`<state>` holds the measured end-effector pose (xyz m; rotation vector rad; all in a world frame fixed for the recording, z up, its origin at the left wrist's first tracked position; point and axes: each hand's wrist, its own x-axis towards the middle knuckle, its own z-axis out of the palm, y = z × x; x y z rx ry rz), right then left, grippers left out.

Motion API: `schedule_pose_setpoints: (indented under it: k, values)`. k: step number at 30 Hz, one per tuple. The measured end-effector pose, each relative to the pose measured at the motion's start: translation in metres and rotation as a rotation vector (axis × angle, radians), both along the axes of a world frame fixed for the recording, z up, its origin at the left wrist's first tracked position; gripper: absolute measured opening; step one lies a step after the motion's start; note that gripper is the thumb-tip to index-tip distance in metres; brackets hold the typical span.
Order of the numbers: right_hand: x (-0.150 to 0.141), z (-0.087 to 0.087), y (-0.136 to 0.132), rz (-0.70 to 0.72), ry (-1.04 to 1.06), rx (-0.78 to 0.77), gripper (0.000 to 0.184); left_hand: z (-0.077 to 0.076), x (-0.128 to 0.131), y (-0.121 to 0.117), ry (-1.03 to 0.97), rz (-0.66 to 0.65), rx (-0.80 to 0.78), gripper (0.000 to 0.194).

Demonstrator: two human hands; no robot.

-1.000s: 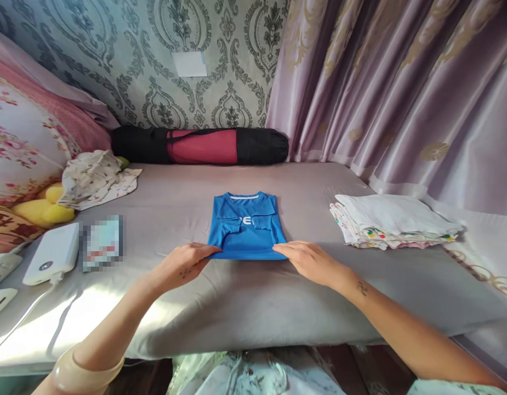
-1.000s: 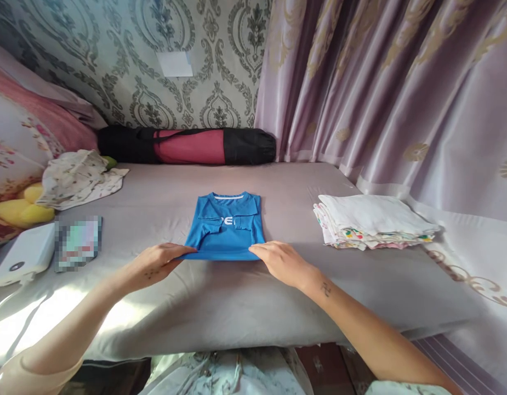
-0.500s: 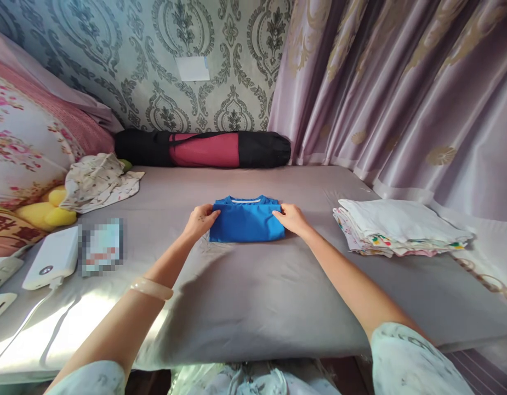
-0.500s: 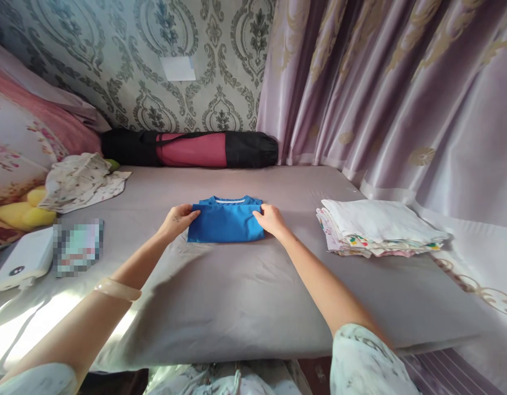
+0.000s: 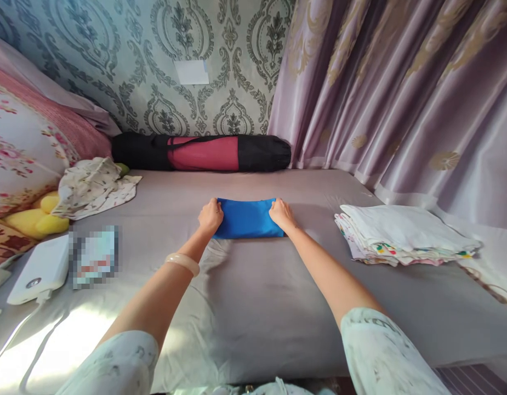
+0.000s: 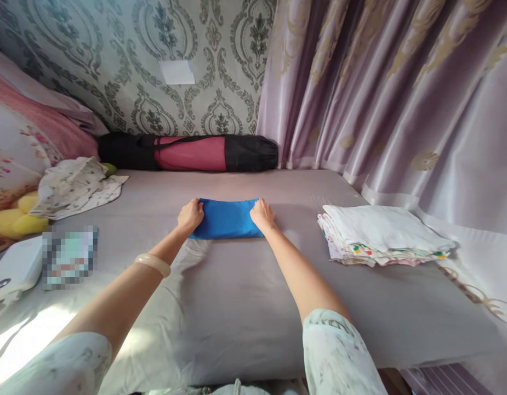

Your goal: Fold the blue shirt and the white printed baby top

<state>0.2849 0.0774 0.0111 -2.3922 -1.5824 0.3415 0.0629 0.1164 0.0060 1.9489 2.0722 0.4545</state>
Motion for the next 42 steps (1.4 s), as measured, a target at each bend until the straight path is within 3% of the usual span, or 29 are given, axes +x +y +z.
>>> schedule_pose_setpoints:
  k: [13,23,29,33,35,38,42]
  values:
    - [-0.002,-0.025,0.011,-0.026,-0.111,0.074,0.04,-0.02,0.007,0.008,0.105,0.001,0.033,0.038]
    - [-0.004,-0.018,0.011,-0.129,-0.018,0.072,0.034,-0.016,0.006,0.009,0.083,0.084,0.009,0.038]
    - [0.005,-0.008,0.009,-0.093,0.049,0.014,0.038,-0.008,0.0,0.01,0.022,0.067,-0.05,0.04]
    - [-0.002,-0.002,0.001,-0.062,-0.054,0.075,0.039,0.001,0.002,0.0,0.128,0.012,0.105,0.043]
    - [-0.013,-0.002,-0.004,0.012,-0.155,0.163,0.037,0.002,0.008,-0.007,0.179,-0.092,0.184,0.042]
    - [-0.032,-0.007,-0.009,0.241,-0.223,0.247,0.041,-0.003,0.021,-0.015,0.196,-0.312,0.201,0.044]
    - [-0.048,-0.015,-0.01,0.472,-0.214,0.197,0.052,-0.015,0.034,-0.017,0.222,-0.462,0.141,0.051]
